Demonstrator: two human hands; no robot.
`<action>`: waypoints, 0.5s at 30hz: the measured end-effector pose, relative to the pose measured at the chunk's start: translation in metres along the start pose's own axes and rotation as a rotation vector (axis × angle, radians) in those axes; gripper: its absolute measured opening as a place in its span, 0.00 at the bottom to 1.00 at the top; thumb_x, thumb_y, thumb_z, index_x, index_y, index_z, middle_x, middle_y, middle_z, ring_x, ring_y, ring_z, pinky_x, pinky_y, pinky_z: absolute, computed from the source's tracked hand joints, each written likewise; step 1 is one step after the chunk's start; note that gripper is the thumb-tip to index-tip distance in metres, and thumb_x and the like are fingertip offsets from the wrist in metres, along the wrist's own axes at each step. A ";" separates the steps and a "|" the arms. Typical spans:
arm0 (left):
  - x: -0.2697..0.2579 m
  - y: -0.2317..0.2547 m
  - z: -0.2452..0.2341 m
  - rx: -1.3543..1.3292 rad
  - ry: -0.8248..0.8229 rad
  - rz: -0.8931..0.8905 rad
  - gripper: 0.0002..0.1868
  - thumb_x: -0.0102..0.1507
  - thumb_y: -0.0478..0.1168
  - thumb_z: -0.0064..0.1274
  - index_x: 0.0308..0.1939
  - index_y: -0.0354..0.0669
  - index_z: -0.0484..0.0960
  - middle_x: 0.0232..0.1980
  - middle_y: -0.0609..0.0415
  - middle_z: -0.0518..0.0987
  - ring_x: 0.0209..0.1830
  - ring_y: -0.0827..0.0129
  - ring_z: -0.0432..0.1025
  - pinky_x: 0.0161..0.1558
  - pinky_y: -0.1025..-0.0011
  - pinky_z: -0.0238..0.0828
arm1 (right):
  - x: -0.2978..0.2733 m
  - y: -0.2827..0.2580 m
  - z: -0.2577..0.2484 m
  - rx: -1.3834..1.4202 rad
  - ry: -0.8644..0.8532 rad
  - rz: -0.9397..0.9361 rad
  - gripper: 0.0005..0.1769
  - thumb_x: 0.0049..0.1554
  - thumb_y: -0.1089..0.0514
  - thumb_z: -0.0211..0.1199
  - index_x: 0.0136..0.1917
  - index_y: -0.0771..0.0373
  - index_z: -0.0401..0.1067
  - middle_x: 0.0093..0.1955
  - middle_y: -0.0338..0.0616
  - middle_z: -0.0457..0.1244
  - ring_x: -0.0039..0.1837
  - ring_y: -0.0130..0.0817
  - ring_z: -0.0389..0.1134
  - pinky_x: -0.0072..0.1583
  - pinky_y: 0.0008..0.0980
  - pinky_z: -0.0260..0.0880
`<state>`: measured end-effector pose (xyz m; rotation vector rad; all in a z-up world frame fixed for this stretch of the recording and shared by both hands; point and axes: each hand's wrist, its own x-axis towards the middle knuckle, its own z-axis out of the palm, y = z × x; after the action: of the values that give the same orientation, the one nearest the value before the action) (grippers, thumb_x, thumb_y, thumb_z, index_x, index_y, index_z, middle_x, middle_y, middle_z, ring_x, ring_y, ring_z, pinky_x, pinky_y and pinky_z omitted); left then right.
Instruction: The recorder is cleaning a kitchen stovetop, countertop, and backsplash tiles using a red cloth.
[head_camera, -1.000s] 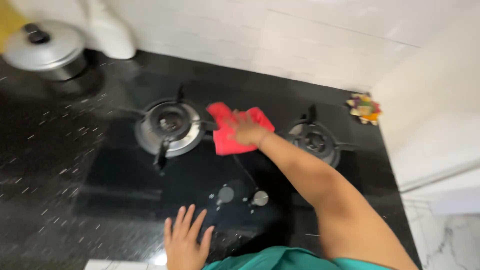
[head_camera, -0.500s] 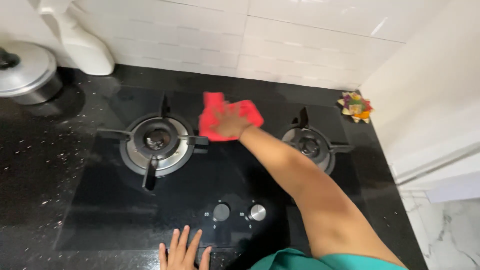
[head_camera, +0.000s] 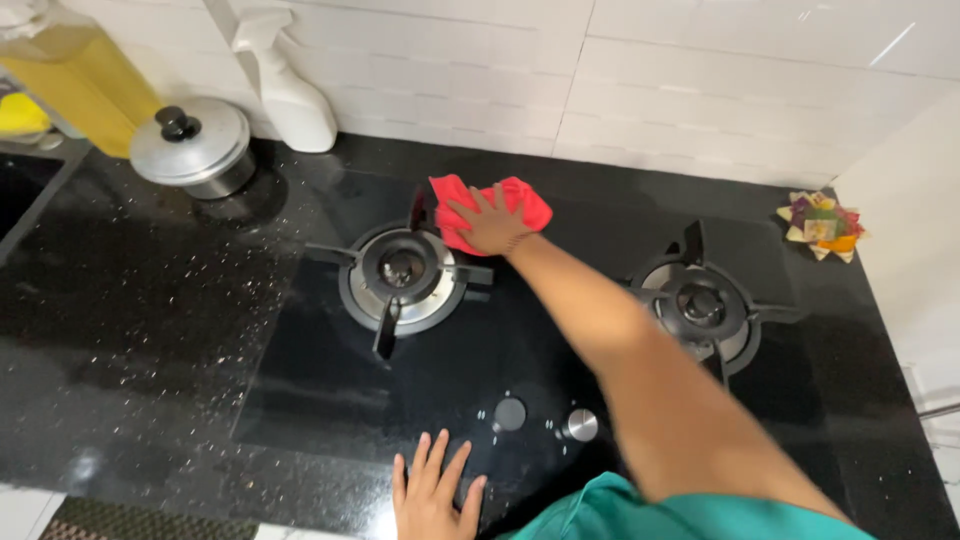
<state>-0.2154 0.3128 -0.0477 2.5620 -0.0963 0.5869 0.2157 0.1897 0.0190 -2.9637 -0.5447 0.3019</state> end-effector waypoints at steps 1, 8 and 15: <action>0.002 0.004 -0.006 -0.006 -0.023 -0.001 0.28 0.52 0.53 0.63 0.55 0.54 0.85 0.67 0.47 0.74 0.72 0.50 0.61 0.69 0.39 0.42 | -0.011 0.008 0.002 -0.031 -0.023 -0.073 0.40 0.62 0.28 0.41 0.84 0.26 0.37 0.88 0.39 0.29 0.85 0.65 0.25 0.74 0.84 0.28; 0.013 0.030 -0.038 -0.059 0.028 -0.001 0.25 0.55 0.52 0.61 0.56 0.51 0.84 0.67 0.49 0.74 0.72 0.51 0.62 0.71 0.43 0.45 | -0.124 0.052 0.004 -0.061 -0.233 -0.136 0.43 0.60 0.35 0.52 0.83 0.23 0.36 0.88 0.39 0.25 0.85 0.63 0.20 0.75 0.76 0.30; 0.008 0.036 -0.040 0.013 0.034 0.007 0.23 0.58 0.51 0.60 0.56 0.51 0.84 0.66 0.48 0.76 0.72 0.52 0.64 0.73 0.46 0.49 | -0.194 0.077 0.039 0.025 -0.133 -0.199 0.41 0.61 0.37 0.55 0.82 0.29 0.42 0.88 0.43 0.29 0.85 0.63 0.23 0.76 0.73 0.29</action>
<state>-0.2304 0.3014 0.0037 2.5639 -0.0897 0.6354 0.0554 0.0508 0.0034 -2.8492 -0.8372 0.4835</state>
